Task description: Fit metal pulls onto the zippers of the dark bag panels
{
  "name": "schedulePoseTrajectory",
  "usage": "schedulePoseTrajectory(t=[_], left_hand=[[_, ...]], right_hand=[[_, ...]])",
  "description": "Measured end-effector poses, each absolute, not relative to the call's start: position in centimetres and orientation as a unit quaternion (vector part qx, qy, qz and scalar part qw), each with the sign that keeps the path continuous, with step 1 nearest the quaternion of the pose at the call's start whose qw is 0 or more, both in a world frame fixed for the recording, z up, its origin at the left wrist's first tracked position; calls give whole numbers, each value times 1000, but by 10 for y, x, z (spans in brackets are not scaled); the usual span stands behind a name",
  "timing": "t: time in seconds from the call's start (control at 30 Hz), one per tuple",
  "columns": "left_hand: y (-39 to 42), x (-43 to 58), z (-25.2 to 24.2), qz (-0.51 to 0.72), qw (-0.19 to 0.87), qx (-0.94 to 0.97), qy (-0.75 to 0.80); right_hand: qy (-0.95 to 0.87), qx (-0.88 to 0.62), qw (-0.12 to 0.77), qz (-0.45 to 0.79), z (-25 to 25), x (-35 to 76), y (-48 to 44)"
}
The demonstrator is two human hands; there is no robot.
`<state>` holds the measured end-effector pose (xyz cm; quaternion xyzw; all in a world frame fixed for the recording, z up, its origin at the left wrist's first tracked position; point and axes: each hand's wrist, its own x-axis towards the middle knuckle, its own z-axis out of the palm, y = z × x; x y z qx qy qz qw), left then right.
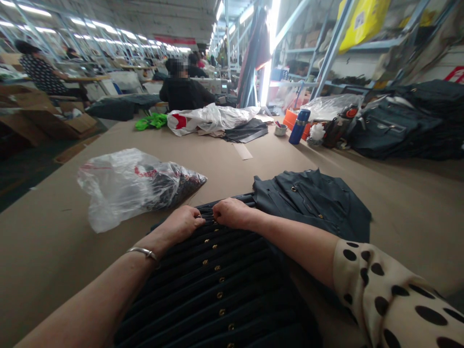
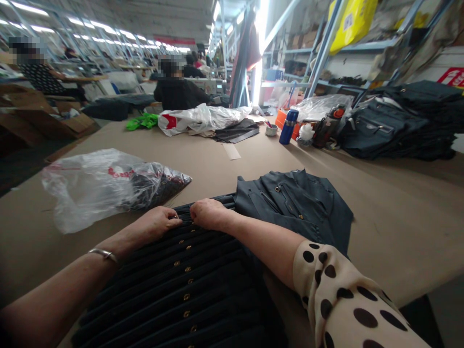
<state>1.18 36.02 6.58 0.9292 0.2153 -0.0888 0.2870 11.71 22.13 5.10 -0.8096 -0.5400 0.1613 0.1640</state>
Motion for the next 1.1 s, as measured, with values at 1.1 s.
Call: schedulePoseTrajectory(t=[1.1], left_hand=[[340,-18,71,-98,466,845,244]], right_hand=[[-532,-740,329,247,53,102,201]])
